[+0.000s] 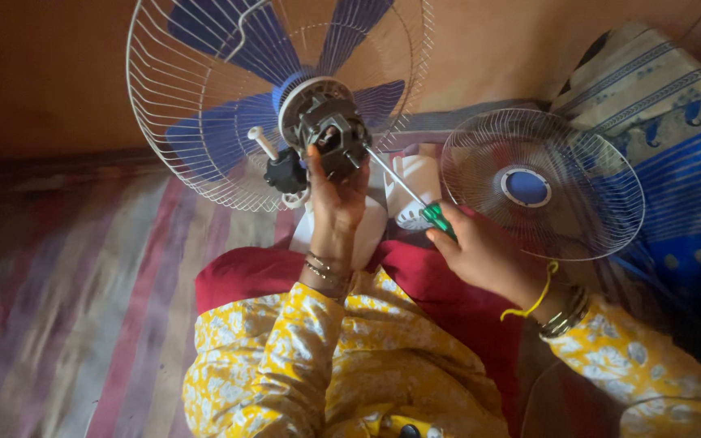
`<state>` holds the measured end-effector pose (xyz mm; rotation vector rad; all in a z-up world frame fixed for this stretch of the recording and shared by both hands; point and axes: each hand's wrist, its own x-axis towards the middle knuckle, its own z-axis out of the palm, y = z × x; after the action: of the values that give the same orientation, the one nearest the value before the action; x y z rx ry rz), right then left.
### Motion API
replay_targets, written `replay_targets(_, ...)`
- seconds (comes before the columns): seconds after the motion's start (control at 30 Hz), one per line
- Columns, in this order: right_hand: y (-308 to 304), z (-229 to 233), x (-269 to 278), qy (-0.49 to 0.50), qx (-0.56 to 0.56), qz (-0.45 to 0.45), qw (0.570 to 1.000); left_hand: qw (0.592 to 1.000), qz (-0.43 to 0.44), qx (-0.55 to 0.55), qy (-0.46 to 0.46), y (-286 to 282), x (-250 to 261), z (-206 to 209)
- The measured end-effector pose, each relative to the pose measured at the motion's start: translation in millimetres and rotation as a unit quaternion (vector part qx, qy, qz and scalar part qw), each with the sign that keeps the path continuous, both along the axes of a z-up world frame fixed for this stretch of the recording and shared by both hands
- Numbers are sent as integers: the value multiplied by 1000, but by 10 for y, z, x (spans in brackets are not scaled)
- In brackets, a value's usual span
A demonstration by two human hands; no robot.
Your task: The person uses a green-handled screwdriver to work on the motor housing of a disassembled electric fan. They repeatedly insert the screwdriver into the motor area and turn it, occasionally adjusting their grip or the fan's position.
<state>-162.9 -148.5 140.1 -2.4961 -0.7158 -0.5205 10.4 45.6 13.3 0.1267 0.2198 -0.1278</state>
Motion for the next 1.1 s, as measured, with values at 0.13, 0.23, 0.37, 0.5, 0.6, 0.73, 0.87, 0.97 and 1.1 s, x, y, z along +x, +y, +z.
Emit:
replay_targets(0.13, 88, -113, -181, 34, -184, -194, 963, 1000, 12, 14, -23, -70, -25, -75)
replay_targets(0.23, 1, -267, -115, -1, -155, -167, 974, 999, 9, 25, -34, -97, -41, -70)
replay_targets(0.37, -362, -421, 67, 333, 276, -57, 900, 997, -35, 18, -66, -65, -126, -11)
replay_targets(0.5, -630, -508, 214, 631, 605, 147, 463, 994, -101, 10, -39, -39, -176, 104)
replay_targets(0.6, -489, -634, 153, 629, 683, 180, 325, 991, -117, 4, -57, -56, -211, 149)
replay_targets(0.73, -190, -730, 70, 653, 664, 318, 177, 991, -125, -2, -57, -66, -229, 134)
replay_targets(0.87, -65, -703, 73, 651, 652, 355, 157, 994, -100, -7, -43, -102, -255, 107)
replay_targets(0.97, -131, -636, 106, 674, 637, 277, 252, 992, -83, -43, -85, -175, -257, 117)
replay_targets(1.1, -192, -610, 98, 683, 594, 154, 395, 995, -52, -44, -78, -246, -239, 102)
